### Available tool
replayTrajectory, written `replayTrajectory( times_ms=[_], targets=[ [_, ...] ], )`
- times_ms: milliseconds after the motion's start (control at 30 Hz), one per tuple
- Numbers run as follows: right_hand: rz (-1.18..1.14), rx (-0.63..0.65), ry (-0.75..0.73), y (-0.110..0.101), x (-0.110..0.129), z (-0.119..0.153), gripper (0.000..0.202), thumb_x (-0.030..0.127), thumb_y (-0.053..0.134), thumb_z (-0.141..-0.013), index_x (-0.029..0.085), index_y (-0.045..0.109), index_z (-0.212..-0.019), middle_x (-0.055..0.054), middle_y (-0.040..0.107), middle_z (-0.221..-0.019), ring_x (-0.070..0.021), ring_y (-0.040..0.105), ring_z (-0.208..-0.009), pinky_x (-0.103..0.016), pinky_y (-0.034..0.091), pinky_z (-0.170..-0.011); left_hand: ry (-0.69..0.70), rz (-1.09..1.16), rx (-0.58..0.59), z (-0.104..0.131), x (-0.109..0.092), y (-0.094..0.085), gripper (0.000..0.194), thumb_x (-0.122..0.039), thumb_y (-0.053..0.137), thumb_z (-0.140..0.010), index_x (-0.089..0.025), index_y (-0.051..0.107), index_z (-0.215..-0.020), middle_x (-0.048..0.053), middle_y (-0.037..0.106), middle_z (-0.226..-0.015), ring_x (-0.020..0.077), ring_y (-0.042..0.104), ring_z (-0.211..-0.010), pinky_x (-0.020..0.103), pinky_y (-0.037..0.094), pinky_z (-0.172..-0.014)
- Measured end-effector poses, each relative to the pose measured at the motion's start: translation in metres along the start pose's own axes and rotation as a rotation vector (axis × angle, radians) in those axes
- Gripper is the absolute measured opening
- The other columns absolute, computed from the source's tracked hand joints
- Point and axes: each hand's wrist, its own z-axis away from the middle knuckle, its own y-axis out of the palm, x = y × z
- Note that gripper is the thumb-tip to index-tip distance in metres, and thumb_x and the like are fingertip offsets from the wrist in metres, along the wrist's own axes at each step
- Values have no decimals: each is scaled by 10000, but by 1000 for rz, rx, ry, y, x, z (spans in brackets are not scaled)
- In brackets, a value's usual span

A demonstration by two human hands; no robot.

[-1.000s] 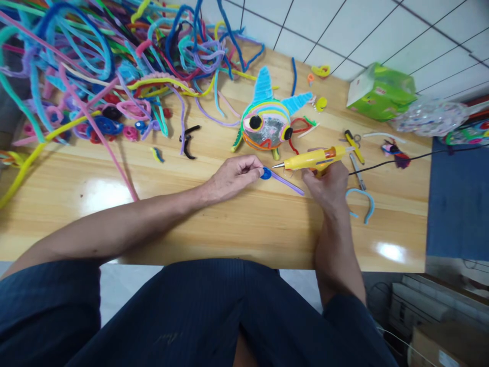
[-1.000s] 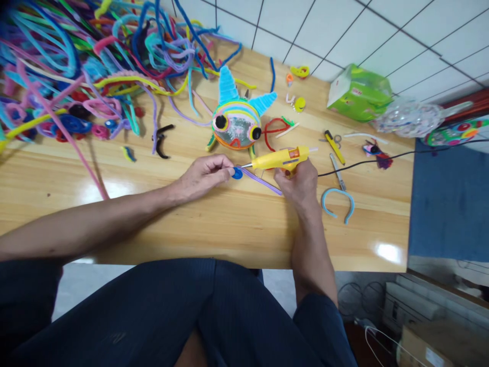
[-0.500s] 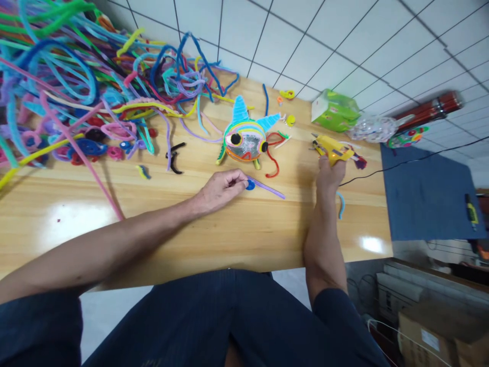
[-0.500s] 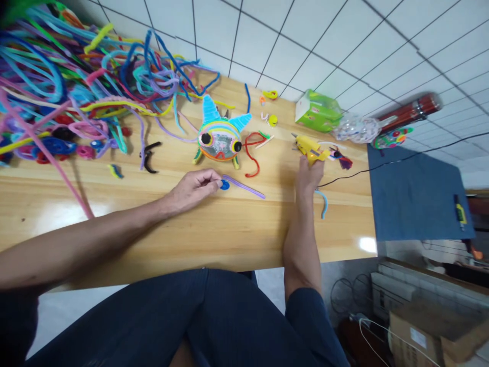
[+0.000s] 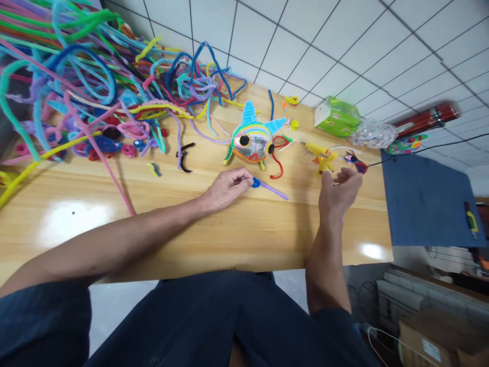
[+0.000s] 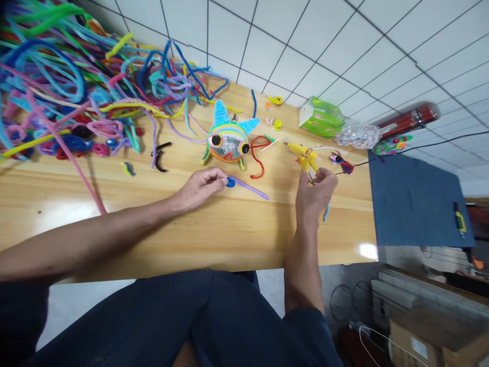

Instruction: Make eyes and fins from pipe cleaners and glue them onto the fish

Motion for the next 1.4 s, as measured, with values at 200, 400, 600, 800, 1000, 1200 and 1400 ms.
replayTrajectory(
  times_ms=[200,400,600,800,1000,1200,1400],
  targets=[
    [-415,446,-87,-9,97,73,198,423,674,-968,234,674,-908,11,690,-805,-169,639,-743,-325,552,-733,14,86,-37,2,-7,1,268,-422,694,-973,-181,664,-861,-47,554,-685,109,459,-624,250,399,-627],
    [-585,547,-160,27,113,100,114,353,683,-985,242,668,-966,20,716,-821,-155,649,-711,-305,536,-687,46,96,-74,4,-11,1,312,-481,705,-984,-185,688,-886,-42,565,-678,116,479,-636,251,420,-628],
    [-655,613,-142,32,95,108,169,371,648,-1030,243,692,-1132,-2,717,-896,-177,671,-788,-341,549,-741,-23,116,-46,4,-10,0,271,-426,691,-1009,-178,693,-899,-42,584,-686,99,453,-601,240,406,-605],
    [-662,704,-126,28,89,103,254,385,577,-1075,259,727,-1237,-20,698,-940,-196,665,-836,-371,554,-761,-121,81,33,4,-13,-1,228,-375,682,-982,-178,677,-867,-27,590,-699,108,477,-637,236,389,-604],
    [-639,663,-250,27,91,98,278,349,554,-1068,279,736,-1266,-37,713,-980,-220,685,-897,-406,594,-795,-124,44,84,5,-14,-2,195,-332,652,-988,-182,669,-864,-31,569,-710,107,449,-645,231,374,-598],
    [-614,647,-389,21,92,92,304,294,562,-1060,304,741,-1305,-54,746,-1062,-223,691,-897,-419,610,-802,-74,26,125,4,-14,-3,171,-282,622,-999,-175,668,-874,-32,577,-724,100,449,-644,231,375,-606],
    [-539,617,-489,19,91,86,328,277,565,-1046,318,755,-1309,-75,764,-1155,-238,718,-933,-442,627,-832,-79,12,157,3,-15,-3,198,-304,615,-1013,-177,661,-870,-41,517,-700,99,406,-618,237,341,-579]
  ],
)
